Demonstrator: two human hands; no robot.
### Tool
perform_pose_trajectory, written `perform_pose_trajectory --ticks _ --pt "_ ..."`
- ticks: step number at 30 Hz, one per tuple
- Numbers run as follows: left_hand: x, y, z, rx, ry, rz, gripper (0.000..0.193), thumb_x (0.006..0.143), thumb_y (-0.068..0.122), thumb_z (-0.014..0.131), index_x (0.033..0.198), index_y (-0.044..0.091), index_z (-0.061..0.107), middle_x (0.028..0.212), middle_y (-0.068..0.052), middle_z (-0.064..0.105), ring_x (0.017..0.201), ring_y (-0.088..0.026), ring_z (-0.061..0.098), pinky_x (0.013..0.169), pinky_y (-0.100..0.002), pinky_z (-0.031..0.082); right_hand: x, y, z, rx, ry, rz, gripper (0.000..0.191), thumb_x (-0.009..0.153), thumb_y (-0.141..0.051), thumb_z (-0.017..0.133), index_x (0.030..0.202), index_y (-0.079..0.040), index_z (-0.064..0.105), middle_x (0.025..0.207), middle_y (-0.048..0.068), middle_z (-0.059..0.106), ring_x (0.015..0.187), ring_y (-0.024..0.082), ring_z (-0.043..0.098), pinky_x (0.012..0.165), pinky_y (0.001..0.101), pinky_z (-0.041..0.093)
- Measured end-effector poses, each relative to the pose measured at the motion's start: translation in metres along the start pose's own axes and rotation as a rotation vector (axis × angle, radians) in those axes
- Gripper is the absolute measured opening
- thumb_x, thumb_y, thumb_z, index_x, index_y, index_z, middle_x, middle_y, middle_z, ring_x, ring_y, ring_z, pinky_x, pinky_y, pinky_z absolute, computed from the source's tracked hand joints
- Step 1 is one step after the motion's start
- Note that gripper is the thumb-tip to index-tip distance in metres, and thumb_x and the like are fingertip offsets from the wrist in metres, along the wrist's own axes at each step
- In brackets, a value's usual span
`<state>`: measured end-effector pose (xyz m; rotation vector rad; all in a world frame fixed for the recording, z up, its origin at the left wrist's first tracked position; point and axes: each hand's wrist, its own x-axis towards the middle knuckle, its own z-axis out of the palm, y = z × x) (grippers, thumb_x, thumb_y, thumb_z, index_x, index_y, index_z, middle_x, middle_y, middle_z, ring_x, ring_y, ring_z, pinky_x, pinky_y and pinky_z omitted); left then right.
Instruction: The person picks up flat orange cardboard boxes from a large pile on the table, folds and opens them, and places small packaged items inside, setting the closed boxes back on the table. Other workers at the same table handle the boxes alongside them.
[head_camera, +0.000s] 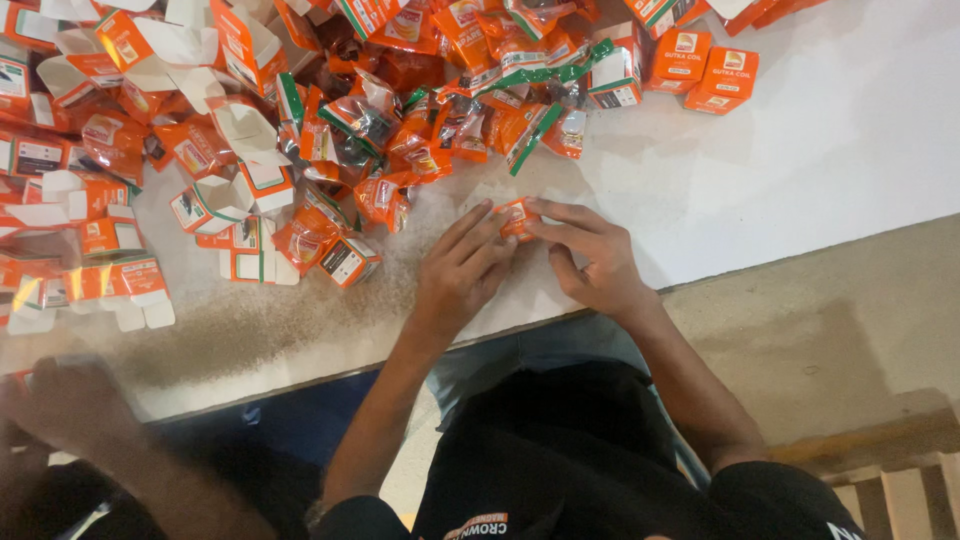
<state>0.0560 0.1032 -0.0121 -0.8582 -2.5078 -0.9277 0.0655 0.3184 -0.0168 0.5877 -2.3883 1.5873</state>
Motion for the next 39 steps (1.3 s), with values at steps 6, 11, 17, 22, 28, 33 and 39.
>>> perform_pose_trajectory --ticks 6,11,17,22,28,33,39 --pt "0.004 0.007 0.011 0.063 0.089 0.029 0.028 0.083 0.013 0.088 0.096 0.011 0.064 0.13 -0.008 0.065 0.125 -0.032 0.065 0.098 -0.041 0.057 -0.002 -0.006 -0.003 -0.184 -0.102 -0.102 0.046 0.079 0.009 0.064 0.122 -0.004 0.07 0.142 0.013 0.062 0.129 0.032 0.063 0.102 0.0397 0.057" --pt "-0.008 0.01 0.006 0.067 0.083 -0.152 0.033 0.084 0.019 0.088 0.103 0.01 0.063 0.125 -0.008 0.065 0.11 -0.029 0.068 0.091 -0.041 0.058 0.002 -0.02 0.003 -0.137 -0.177 -0.088 0.053 0.077 0.007 0.063 0.128 -0.006 0.066 0.146 0.013 0.06 0.126 0.034 0.064 0.1 0.0411 0.057" --pt "-0.06 -0.027 -0.055 0.326 0.243 -0.389 0.037 0.085 0.017 0.086 0.117 0.008 0.069 0.124 -0.013 0.063 0.115 -0.031 0.065 0.091 -0.041 0.056 0.035 -0.037 0.049 -0.163 -0.381 -0.101 0.06 0.083 -0.006 0.068 0.141 -0.008 0.055 0.153 0.02 0.047 0.123 0.039 0.059 0.101 0.0469 0.051" --pt "-0.081 -0.076 -0.11 0.418 0.4 -0.477 0.035 0.085 0.019 0.087 0.115 0.011 0.07 0.125 -0.008 0.064 0.122 -0.03 0.062 0.103 -0.042 0.052 0.099 -0.041 0.116 -0.488 -0.384 -0.388 0.059 0.085 -0.013 0.068 0.142 -0.007 0.055 0.145 0.025 0.049 0.13 0.043 0.05 0.105 0.0542 0.041" --pt "-0.068 -0.103 -0.156 0.578 0.377 -0.448 0.047 0.087 0.028 0.083 0.129 0.01 0.07 0.131 -0.011 0.064 0.128 -0.034 0.054 0.112 -0.049 0.044 0.108 -0.041 0.137 -0.555 -0.329 -0.318 0.031 0.091 -0.012 0.064 0.121 -0.015 0.065 0.13 0.015 0.058 0.121 0.038 0.057 0.096 0.0508 0.05" --pt "-0.009 -0.136 -0.149 0.542 0.267 -0.724 0.086 0.076 0.055 0.084 0.141 0.003 0.06 0.125 -0.016 0.063 0.123 -0.036 0.054 0.105 -0.053 0.04 0.043 -0.068 0.089 -0.606 -0.348 -0.033 0.029 0.089 -0.02 0.07 0.119 -0.021 0.07 0.11 0.007 0.065 0.096 0.031 0.064 0.08 0.0452 0.055" --pt "0.0 -0.172 -0.136 0.658 0.178 -0.746 0.054 0.088 0.055 0.075 0.124 0.016 0.064 0.137 -0.015 0.064 0.138 -0.037 0.049 0.113 -0.061 0.032 -0.009 -0.095 0.063 -0.57 -0.285 -0.024 0.048 0.081 -0.008 0.067 0.128 -0.016 0.067 0.129 0.011 0.063 0.108 0.033 0.064 0.085 0.0434 0.055"
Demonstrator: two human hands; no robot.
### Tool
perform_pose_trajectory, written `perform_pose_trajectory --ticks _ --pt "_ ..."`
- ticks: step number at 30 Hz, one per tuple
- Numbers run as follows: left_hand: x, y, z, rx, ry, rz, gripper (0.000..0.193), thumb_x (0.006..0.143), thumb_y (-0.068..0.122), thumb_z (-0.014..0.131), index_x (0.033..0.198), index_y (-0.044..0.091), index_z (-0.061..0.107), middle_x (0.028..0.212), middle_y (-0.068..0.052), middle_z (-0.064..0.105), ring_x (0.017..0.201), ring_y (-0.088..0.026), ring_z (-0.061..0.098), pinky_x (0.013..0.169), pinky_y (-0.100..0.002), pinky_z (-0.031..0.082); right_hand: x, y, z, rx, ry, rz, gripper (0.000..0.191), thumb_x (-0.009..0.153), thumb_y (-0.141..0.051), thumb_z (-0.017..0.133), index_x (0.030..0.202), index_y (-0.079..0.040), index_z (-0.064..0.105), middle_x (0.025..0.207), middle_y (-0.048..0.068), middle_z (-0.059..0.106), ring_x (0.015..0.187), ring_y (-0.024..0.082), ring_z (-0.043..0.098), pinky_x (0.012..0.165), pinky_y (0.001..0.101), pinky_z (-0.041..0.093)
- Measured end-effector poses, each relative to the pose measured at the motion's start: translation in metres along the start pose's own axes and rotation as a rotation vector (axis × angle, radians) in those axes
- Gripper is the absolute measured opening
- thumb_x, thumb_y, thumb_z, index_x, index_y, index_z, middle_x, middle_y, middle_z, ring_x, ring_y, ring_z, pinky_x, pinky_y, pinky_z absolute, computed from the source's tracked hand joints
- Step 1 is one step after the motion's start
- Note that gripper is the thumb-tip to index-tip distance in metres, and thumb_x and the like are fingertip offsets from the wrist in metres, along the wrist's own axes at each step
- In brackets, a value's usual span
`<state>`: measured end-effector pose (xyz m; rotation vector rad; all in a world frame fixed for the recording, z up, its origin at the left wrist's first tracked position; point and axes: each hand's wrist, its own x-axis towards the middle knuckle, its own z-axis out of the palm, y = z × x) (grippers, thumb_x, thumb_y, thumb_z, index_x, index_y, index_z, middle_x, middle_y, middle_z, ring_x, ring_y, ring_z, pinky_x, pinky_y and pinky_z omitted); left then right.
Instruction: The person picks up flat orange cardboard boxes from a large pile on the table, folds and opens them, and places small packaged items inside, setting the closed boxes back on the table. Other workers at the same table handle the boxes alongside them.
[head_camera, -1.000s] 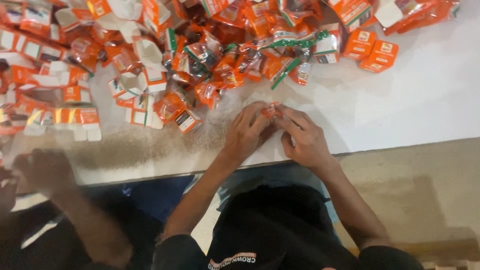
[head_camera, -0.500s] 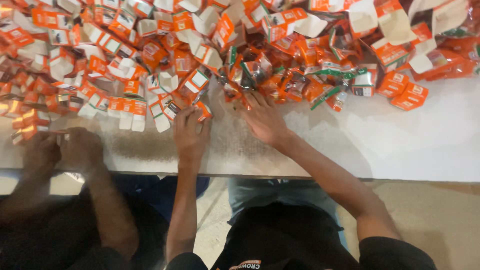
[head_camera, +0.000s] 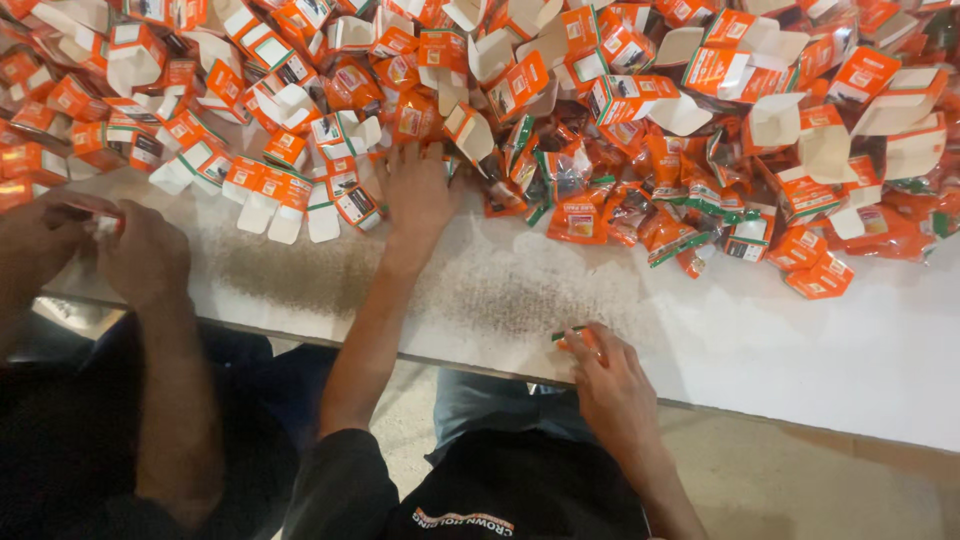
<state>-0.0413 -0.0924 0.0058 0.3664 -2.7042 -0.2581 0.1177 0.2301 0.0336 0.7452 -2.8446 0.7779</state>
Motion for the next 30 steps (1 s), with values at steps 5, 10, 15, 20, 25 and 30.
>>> perform_pose_trajectory --ticks 5,10,15,20,25,30 --pt "-0.012 -0.012 0.0 0.107 0.115 -0.051 0.088 0.075 0.055 0.078 0.144 0.005 0.053 0.141 -0.026 0.058 0.134 -0.041 0.046 0.108 -0.066 0.025 0.001 0.009 0.017 0.006 0.189 -0.061 0.042 0.084 -0.003 0.067 0.124 -0.016 0.072 0.133 0.011 0.065 0.112 0.031 0.066 0.09 0.0409 0.057" --pt "-0.011 -0.009 -0.029 -0.04 -0.245 -0.186 0.081 0.091 0.049 0.078 0.152 0.007 0.044 0.14 -0.015 0.06 0.144 -0.036 0.044 0.124 -0.068 0.016 0.008 0.019 0.028 0.054 0.293 -0.104 0.041 0.081 0.001 0.07 0.119 -0.014 0.074 0.128 0.012 0.067 0.109 0.031 0.069 0.088 0.0389 0.059" --pt "-0.024 0.005 -0.043 -0.418 0.176 0.114 0.083 0.077 0.022 0.09 0.146 0.003 0.048 0.143 -0.021 0.055 0.136 -0.04 0.048 0.114 -0.057 0.035 0.008 0.021 0.027 0.083 0.311 -0.107 0.041 0.079 0.002 0.07 0.117 -0.014 0.074 0.128 0.012 0.068 0.11 0.031 0.069 0.089 0.0392 0.059" --pt "-0.053 0.064 -0.014 -0.713 -0.008 0.351 0.076 0.078 0.019 0.092 0.138 0.007 0.047 0.131 -0.02 0.056 0.125 -0.04 0.056 0.108 -0.045 0.049 0.007 0.022 0.025 0.067 0.335 -0.104 0.044 0.077 0.001 0.071 0.119 -0.014 0.074 0.129 0.012 0.067 0.111 0.032 0.068 0.089 0.0398 0.059" --pt "-0.063 0.114 0.009 -0.832 -0.225 0.506 0.089 0.063 0.03 0.096 0.132 0.0 0.049 0.12 -0.02 0.063 0.102 -0.04 0.064 0.087 -0.048 0.052 0.008 0.024 0.021 0.09 0.347 -0.108 0.041 0.076 0.0 0.071 0.115 -0.012 0.073 0.127 0.011 0.068 0.11 0.031 0.068 0.089 0.0392 0.059" --pt "-0.07 0.121 0.012 -0.987 -0.459 0.424 0.029 0.077 0.027 0.089 0.091 0.009 0.071 0.09 -0.004 0.071 0.087 -0.024 0.068 0.08 -0.037 0.056 0.008 0.026 0.02 0.104 0.378 -0.104 0.038 0.075 -0.001 0.071 0.112 -0.01 0.074 0.125 0.012 0.068 0.109 0.031 0.069 0.086 0.0377 0.059"
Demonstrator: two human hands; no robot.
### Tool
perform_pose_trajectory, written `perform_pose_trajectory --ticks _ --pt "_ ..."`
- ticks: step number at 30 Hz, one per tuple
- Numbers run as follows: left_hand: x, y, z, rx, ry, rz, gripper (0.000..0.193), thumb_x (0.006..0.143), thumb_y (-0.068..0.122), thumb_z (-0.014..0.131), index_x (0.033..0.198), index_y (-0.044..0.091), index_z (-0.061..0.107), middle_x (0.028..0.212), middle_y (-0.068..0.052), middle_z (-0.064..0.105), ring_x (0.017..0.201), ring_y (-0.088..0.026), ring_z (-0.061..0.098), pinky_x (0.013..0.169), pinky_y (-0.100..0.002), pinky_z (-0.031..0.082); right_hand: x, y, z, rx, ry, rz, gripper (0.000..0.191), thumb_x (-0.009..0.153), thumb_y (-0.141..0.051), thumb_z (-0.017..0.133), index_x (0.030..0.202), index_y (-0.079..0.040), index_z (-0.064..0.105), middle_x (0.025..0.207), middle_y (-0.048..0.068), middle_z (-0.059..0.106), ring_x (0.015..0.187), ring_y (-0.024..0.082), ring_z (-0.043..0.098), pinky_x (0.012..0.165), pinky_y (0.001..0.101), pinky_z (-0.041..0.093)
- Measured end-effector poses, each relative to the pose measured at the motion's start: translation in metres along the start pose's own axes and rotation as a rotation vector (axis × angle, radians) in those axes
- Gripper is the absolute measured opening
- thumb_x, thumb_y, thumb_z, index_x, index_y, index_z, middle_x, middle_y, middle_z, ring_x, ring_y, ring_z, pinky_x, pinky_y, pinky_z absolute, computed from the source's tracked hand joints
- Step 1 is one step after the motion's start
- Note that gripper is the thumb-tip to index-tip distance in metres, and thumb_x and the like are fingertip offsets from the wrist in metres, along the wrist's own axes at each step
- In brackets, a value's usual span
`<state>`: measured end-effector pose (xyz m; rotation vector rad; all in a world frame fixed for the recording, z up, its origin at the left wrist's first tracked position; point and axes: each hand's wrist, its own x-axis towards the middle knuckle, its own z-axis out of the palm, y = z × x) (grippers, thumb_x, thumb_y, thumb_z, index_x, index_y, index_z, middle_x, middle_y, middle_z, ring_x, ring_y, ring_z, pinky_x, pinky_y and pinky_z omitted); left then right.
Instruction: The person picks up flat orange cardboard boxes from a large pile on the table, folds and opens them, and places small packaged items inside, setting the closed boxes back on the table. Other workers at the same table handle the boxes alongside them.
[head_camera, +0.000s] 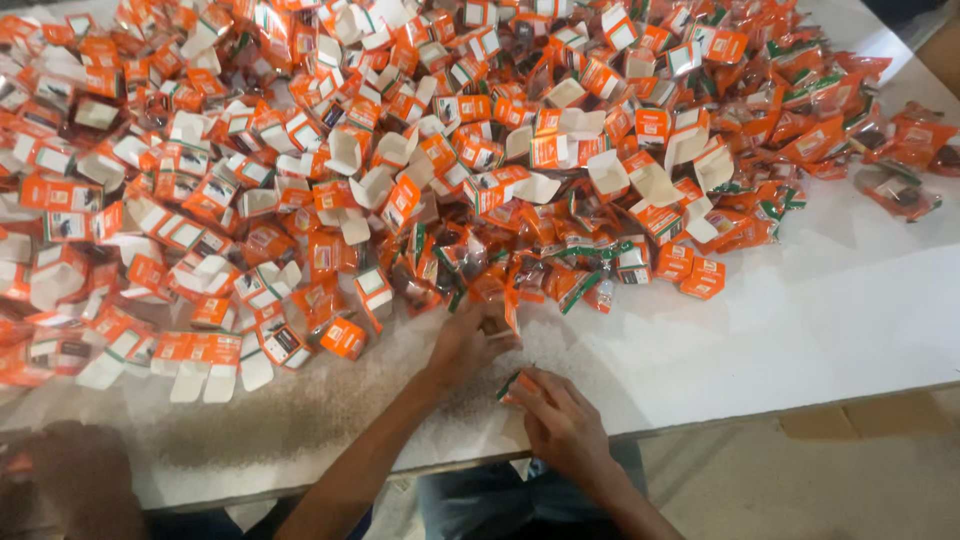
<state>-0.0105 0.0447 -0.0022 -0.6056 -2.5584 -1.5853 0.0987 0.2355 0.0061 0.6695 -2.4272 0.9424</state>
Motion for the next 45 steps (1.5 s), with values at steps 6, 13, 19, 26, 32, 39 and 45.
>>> perform_pose_trajectory --ticks 6,13,19,26,32,39,45 --pt "-0.01 -0.006 -0.002 0.475 0.28 0.623 0.021 0.072 0.02 0.087 0.089 0.016 0.074 0.091 0.0 0.064 0.09 -0.025 0.063 0.078 -0.042 0.05 -0.002 0.002 0.003 0.011 0.004 0.013 0.036 0.076 -0.002 0.07 0.111 -0.01 0.074 0.123 0.012 0.069 0.108 0.031 0.069 0.086 0.0377 0.059" --pt "-0.014 -0.001 -0.008 0.419 0.006 0.503 0.022 0.079 0.022 0.088 0.098 0.017 0.077 0.102 -0.003 0.062 0.099 -0.026 0.063 0.086 -0.04 0.052 -0.002 0.003 0.002 0.001 0.012 -0.004 0.034 0.076 -0.002 0.07 0.109 -0.008 0.074 0.123 0.012 0.069 0.108 0.032 0.069 0.086 0.0387 0.058" --pt "-0.016 0.015 -0.012 0.497 0.27 0.663 0.027 0.057 0.024 0.086 0.081 0.021 0.072 0.12 -0.018 0.064 0.113 -0.042 0.057 0.092 -0.052 0.047 0.002 -0.004 -0.002 0.016 0.024 0.0 0.031 0.077 -0.001 0.07 0.107 -0.007 0.074 0.121 0.011 0.069 0.108 0.031 0.07 0.086 0.0379 0.059" --pt "-0.017 -0.008 -0.004 0.028 -0.143 0.077 0.036 0.081 0.022 0.084 0.11 0.012 0.066 0.12 -0.013 0.066 0.112 -0.033 0.068 0.099 -0.042 0.058 -0.011 0.009 0.006 -0.015 0.03 -0.039 0.029 0.081 -0.003 0.071 0.109 -0.008 0.073 0.121 0.015 0.069 0.104 0.033 0.07 0.084 0.0388 0.058" --pt "-0.012 -0.019 0.006 0.074 -0.027 0.145 0.056 0.079 0.022 0.082 0.132 0.014 0.065 0.137 -0.016 0.059 0.121 -0.034 0.065 0.098 -0.04 0.058 -0.038 0.026 0.002 0.544 0.105 0.597 0.021 0.103 -0.012 0.059 0.12 -0.002 0.068 0.087 0.011 0.07 0.071 0.017 0.059 0.065 0.0319 0.053" --pt "-0.015 -0.011 0.01 0.051 -0.131 0.323 0.087 0.072 0.039 0.092 0.143 0.009 0.051 0.141 -0.017 0.062 0.128 -0.036 0.06 0.107 -0.045 0.047 0.012 0.036 -0.014 0.868 0.318 0.499 0.027 0.111 -0.01 0.048 0.136 -0.003 0.04 0.117 0.011 0.064 0.098 0.013 0.065 0.08 0.0281 0.057" --pt "-0.018 -0.009 0.016 0.039 -0.243 0.213 0.097 0.07 0.043 0.092 0.148 0.006 0.045 0.131 -0.015 0.064 0.121 -0.033 0.061 0.102 -0.045 0.045 0.043 0.008 -0.012 0.194 0.027 0.269 0.055 0.106 -0.003 0.06 0.158 -0.004 0.045 0.114 0.017 0.057 0.095 0.023 0.055 0.082 0.0329 0.049"
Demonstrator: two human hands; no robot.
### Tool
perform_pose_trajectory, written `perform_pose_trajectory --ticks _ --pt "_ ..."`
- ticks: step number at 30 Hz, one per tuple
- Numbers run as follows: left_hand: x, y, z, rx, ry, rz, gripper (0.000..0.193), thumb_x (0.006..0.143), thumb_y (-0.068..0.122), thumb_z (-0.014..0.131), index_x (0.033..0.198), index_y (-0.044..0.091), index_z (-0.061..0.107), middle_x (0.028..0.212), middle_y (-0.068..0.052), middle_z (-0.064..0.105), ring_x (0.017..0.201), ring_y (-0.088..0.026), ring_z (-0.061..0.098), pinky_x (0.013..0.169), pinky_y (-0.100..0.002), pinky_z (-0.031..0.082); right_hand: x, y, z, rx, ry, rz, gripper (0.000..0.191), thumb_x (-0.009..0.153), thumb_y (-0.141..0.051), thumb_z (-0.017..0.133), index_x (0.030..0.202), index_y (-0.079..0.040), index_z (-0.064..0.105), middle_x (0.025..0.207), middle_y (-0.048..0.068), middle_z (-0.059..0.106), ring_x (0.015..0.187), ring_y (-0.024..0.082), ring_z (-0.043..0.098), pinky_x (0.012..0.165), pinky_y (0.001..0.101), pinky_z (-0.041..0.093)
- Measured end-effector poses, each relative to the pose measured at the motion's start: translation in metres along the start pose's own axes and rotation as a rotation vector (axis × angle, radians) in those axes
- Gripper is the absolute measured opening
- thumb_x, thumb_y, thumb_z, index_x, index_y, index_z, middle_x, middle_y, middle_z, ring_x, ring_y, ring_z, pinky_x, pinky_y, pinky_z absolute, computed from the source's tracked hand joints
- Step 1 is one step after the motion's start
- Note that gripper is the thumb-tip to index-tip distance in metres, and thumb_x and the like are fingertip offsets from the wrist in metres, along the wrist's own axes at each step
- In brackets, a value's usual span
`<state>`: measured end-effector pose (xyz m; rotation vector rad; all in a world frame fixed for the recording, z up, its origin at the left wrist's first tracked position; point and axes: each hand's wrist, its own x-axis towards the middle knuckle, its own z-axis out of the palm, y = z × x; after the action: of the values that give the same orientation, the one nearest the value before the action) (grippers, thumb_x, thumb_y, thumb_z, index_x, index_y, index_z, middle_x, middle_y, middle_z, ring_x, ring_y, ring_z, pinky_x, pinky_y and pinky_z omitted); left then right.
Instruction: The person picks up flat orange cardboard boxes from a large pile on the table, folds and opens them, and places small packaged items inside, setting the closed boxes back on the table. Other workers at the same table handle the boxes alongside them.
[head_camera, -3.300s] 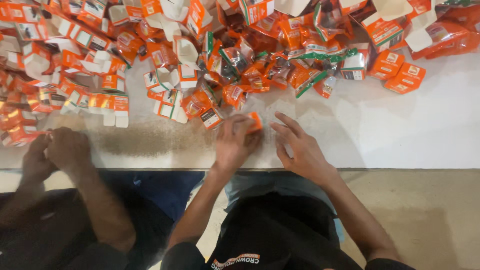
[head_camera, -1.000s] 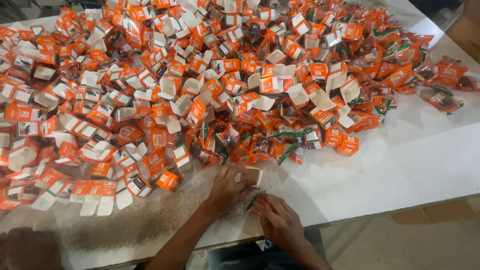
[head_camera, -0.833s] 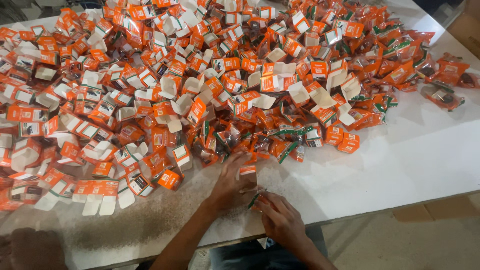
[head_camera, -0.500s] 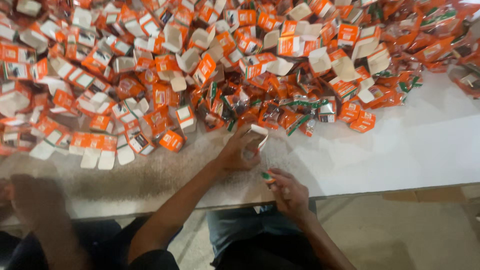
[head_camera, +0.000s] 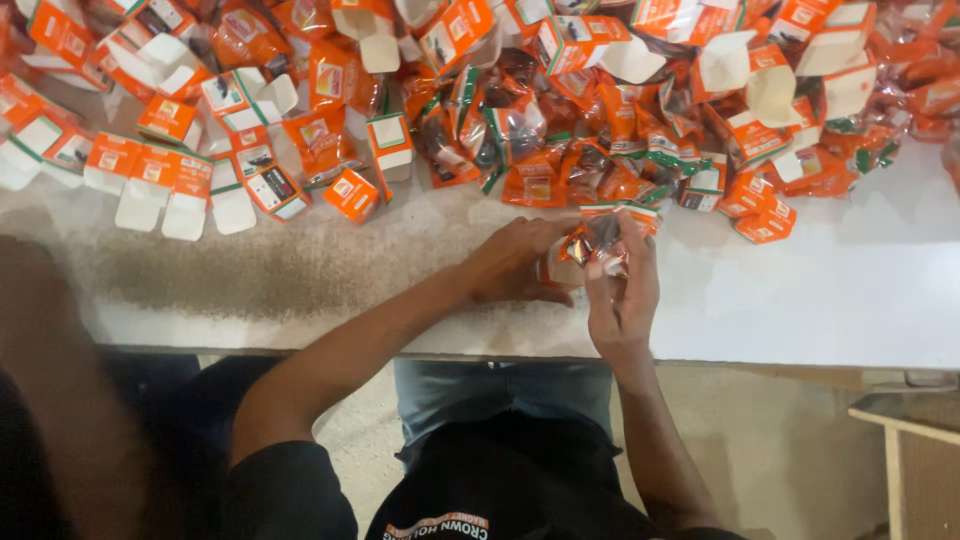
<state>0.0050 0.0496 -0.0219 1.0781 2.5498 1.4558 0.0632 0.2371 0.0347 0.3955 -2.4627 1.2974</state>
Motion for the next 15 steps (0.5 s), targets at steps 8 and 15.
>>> perform_pose_trajectory --ticks 8,15 --pt "0.0 -0.011 0.013 0.097 -0.031 0.059 0.096 0.073 0.048 0.091 0.146 0.007 0.043 0.121 -0.011 0.067 0.12 -0.03 0.062 0.098 -0.044 0.044 -0.019 0.003 -0.017 -0.191 -0.011 -0.094 0.074 0.092 0.004 0.071 0.157 0.001 0.037 0.127 0.021 0.068 0.121 0.029 0.071 0.105 0.0406 0.056" --pt "-0.001 -0.006 0.008 -0.003 0.006 0.033 0.109 0.073 0.045 0.09 0.159 0.014 0.031 0.12 -0.013 0.067 0.117 -0.032 0.063 0.099 -0.046 0.045 -0.027 0.013 -0.01 -0.259 0.135 -0.205 0.064 0.093 0.005 0.079 0.148 0.0 0.047 0.126 0.019 0.071 0.112 0.03 0.076 0.099 0.0382 0.061"
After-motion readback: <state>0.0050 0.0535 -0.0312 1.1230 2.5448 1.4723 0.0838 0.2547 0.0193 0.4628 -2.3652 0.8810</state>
